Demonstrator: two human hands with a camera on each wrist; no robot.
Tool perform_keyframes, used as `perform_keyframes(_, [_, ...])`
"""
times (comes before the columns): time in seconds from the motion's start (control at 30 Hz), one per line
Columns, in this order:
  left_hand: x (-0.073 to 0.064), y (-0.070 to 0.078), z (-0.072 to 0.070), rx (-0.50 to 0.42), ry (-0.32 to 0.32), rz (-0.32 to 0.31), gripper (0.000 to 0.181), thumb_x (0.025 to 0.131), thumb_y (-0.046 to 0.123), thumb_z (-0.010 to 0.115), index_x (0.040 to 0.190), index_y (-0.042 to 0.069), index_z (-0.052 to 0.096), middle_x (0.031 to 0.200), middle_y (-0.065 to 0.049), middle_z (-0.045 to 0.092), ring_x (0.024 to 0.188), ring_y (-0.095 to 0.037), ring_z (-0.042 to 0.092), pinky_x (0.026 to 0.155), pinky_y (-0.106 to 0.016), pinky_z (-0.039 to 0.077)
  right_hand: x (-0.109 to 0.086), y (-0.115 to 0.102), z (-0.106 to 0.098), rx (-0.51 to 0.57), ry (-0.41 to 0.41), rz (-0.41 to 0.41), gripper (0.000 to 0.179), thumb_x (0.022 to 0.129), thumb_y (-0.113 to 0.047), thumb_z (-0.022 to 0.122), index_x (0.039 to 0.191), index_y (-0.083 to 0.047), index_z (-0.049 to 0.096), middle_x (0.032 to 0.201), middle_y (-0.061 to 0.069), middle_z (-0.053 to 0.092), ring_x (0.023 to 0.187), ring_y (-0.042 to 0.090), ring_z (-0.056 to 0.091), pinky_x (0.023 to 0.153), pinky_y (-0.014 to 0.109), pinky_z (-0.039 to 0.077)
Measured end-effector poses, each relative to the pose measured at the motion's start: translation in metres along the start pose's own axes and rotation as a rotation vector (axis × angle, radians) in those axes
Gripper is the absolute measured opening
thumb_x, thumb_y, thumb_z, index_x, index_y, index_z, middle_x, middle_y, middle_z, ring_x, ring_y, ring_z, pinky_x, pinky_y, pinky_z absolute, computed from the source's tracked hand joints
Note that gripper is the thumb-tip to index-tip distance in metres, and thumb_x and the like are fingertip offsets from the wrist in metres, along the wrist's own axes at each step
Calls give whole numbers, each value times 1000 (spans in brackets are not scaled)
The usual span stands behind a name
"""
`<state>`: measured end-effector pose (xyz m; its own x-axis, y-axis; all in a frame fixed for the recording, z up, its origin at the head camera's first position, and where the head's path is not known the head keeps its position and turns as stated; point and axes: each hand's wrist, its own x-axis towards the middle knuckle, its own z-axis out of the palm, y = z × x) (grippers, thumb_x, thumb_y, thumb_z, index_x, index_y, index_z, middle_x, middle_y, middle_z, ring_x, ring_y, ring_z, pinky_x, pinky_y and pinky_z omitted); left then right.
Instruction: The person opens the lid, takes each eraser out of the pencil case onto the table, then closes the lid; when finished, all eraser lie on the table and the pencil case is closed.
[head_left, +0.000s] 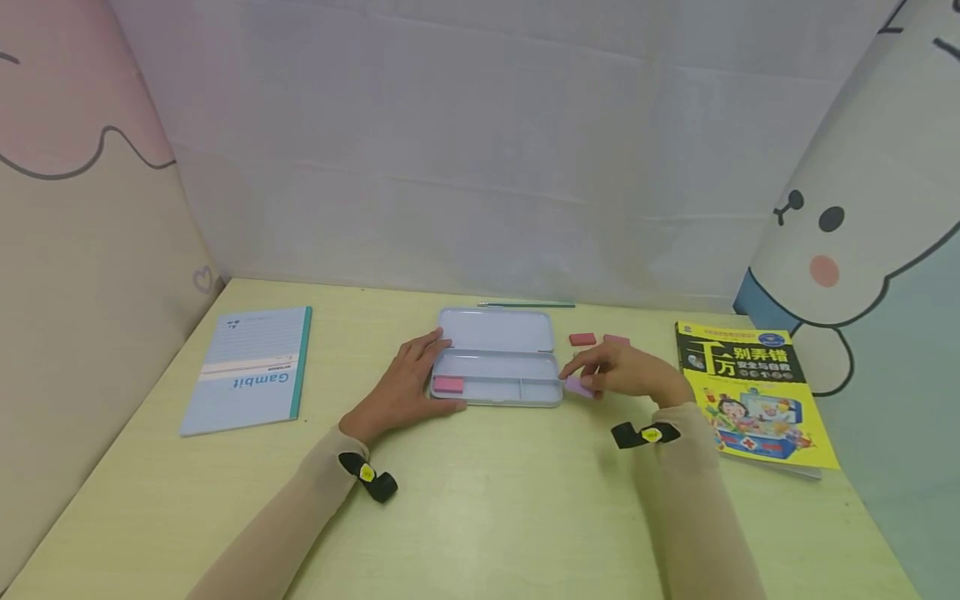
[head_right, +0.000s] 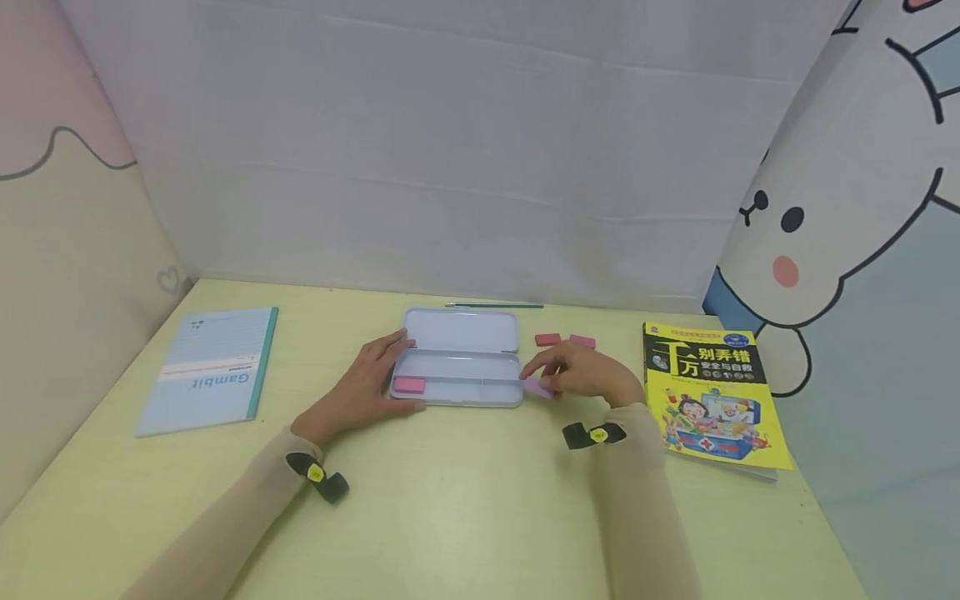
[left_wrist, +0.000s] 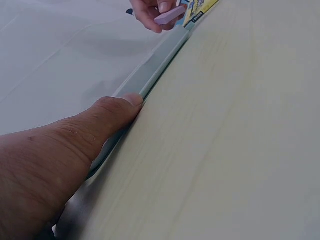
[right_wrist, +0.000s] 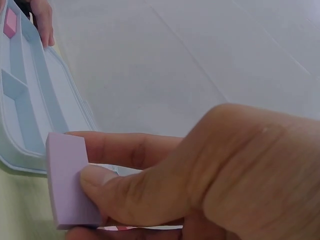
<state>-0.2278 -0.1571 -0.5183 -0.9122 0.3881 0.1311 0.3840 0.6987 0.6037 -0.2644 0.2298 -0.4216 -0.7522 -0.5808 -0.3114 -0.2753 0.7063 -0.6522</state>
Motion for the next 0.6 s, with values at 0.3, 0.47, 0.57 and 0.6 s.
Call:
perform_keyframes(0.3, [1, -3, 2, 13, 3, 2, 107, 83, 60, 86, 166, 12, 38, 179, -8, 27, 162, -36, 28, 132, -59, 32, -9, 16, -9, 23, -53, 93, 31, 99, -7, 65, 125, -15, 80, 111, 8, 74, 101, 22, 59, 90, 34, 47])
perform_keyframes(0.47, [1, -3, 2, 19, 15, 15, 106, 83, 59, 86, 165, 11, 40, 178, -10, 29, 161, -38, 30, 130, -60, 34, -10, 18, -10, 19, -89, 79, 31, 98, -6, 65, 125, -11, 80, 107, 8, 70, 96, 20, 55, 84, 30, 46])
perform_keyframes(0.57, [1, -3, 2, 21, 17, 16, 106, 83, 59, 86, 165, 11, 40, 178, -10, 29, 161, -38, 30, 130, -60, 34, -9, 21, -9, 14, -106, 57, 33, 96, -3, 64, 125, -9, 80, 103, 7, 68, 92, 19, 53, 79, 28, 47])
perform_keyframes(0.6, [1, -3, 2, 22, 17, 16, 106, 83, 60, 86, 165, 12, 40, 178, -10, 29, 161, -38, 30, 130, -60, 34, -9, 22, -9, 12, -107, 60, 33, 96, -2, 64, 124, -9, 80, 104, 6, 68, 92, 18, 54, 79, 27, 48])
